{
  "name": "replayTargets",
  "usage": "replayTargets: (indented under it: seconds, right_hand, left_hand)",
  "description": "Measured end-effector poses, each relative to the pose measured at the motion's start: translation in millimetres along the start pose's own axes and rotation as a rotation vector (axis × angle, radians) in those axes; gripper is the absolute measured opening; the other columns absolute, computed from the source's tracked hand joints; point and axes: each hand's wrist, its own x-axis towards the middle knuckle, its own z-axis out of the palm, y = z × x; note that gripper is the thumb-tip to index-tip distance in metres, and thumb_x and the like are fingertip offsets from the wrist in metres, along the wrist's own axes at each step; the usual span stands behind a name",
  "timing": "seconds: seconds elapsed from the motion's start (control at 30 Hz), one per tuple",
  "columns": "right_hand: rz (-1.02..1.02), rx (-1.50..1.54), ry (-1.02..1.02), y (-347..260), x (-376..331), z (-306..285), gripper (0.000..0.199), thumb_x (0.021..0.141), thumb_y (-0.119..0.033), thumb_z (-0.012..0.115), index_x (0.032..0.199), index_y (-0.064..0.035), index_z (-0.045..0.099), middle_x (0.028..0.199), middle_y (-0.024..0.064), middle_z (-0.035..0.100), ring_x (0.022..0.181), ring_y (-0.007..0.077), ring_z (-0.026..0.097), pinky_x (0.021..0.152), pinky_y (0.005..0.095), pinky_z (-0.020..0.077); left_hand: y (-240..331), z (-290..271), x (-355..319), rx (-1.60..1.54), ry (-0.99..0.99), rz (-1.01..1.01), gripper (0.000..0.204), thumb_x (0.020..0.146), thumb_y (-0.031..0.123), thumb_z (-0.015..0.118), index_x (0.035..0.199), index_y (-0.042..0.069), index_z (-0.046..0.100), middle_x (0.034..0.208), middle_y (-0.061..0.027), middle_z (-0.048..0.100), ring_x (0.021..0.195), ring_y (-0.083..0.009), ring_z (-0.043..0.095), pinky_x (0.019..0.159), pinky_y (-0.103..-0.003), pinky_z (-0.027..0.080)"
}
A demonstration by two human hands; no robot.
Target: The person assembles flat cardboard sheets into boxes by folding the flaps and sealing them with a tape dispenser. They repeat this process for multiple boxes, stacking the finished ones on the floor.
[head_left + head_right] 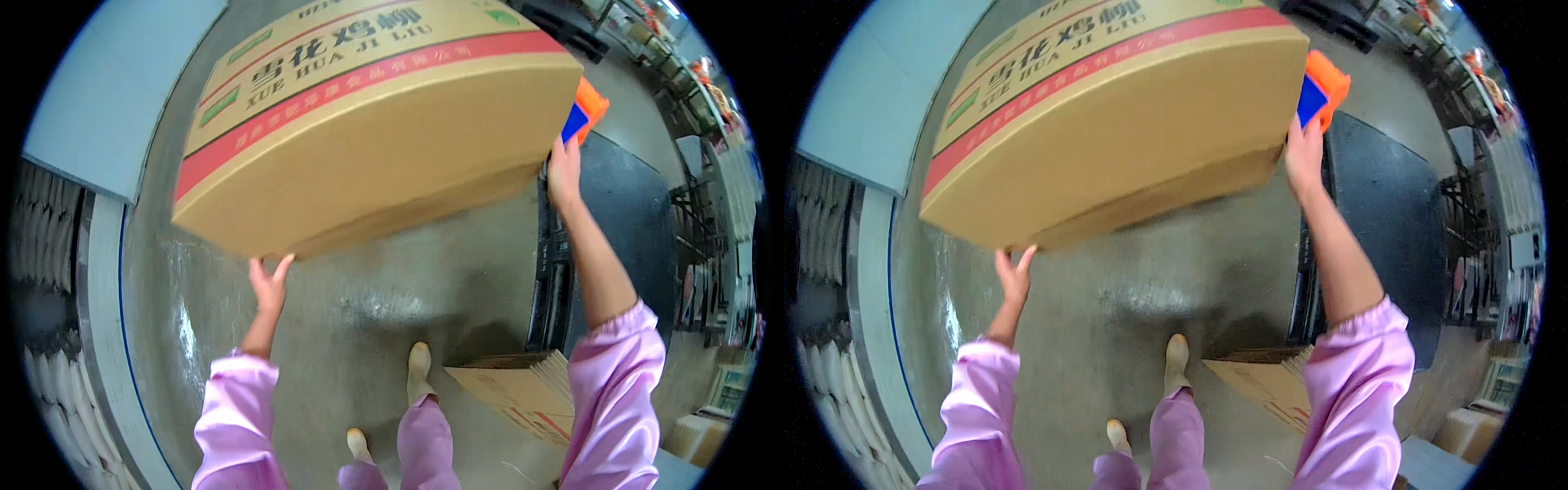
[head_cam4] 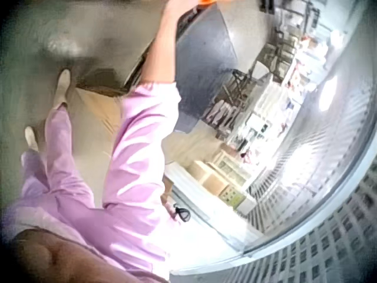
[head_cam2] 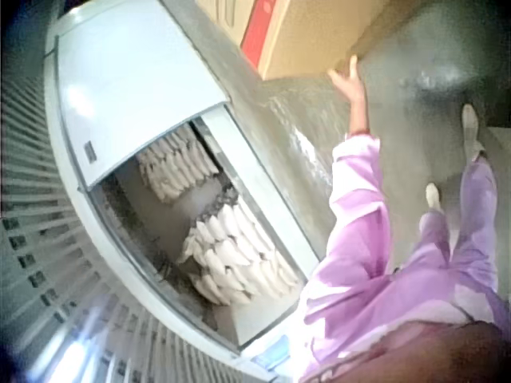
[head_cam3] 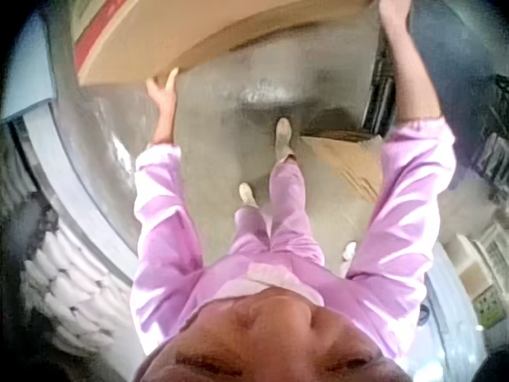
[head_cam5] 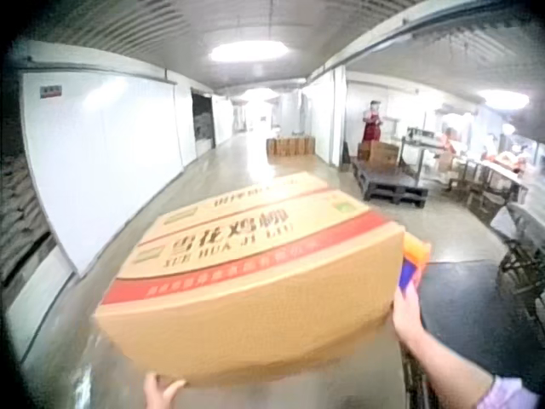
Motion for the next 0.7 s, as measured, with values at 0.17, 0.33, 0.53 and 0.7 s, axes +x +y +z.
replayTargets:
  seconds: [0.17, 0.33, 0.53, 0.7]
  right_hand:
    - [0.247, -0.239, -0.094, 146.7, 73.0, 24.1, 0.040, 0.090, -0.031, 0.057, 0.112, 0.0022, 0.055, 0.103, 0.0145, 0.064, 0.096, 0.0265, 0.060, 0.085, 0.0347, 0.0434]
    - [0.779, -0.233, 0.122, 235.0, 46.1, 15.8, 0.039, 0.090, -0.029, 0.058, 0.108, 0.0048, 0.056, 0.105, 0.0145, 0.062, 0.091, 0.0209, 0.059, 0.080, 0.0353, 0.0447]
    - [0.853, -0.164, 0.123, 256.0, 26.9, 1.8, 0.046, 0.092, -0.034, 0.055, 0.119, 0.0041, 0.052, 0.115, 0.0139, 0.059, 0.105, 0.0231, 0.055, 0.092, 0.0359, 0.0403]
    - [0.918, -0.072, 0.212, 272.0, -0.3, -31.5, 0.047, 0.091, -0.036, 0.056, 0.113, 0.0049, 0.054, 0.112, 0.0155, 0.059, 0.104, 0.0237, 0.054, 0.090, 0.0384, 0.0401]
  left_hand:
    - [-25.1, 134.8, 48.7, -0.318, -0.120, -0.243, 0.078, 0.078, 0.011, 0.073, 0.142, 0.007, 0.029, 0.144, -0.0142, 0.035, 0.128, -0.0281, 0.039, 0.104, -0.041, 0.034]
    - [27.3, 175.6, 107.9, -0.539, -0.236, -0.636, 0.086, 0.080, 0.038, 0.070, 0.146, 0.015, 0.019, 0.151, -0.0132, 0.019, 0.139, -0.0326, 0.018, 0.110, -0.054, 0.019]
    - [15.0, 199.1, 149.1, -0.704, -0.270, -0.758, 0.097, 0.079, 0.065, 0.057, 0.146, 0.011, 0.013, 0.154, -0.0158, 0.006, 0.142, -0.0352, 0.001, 0.106, -0.067, 0.007]
    - [49.2, 201.3, 156.1, -0.849, -0.255, -0.852, 0.098, 0.080, 0.078, 0.034, 0.149, 0.012, 0.010, 0.155, -0.0139, 0.002, 0.143, -0.0341, 0.002, 0.105, -0.068, -0.003]
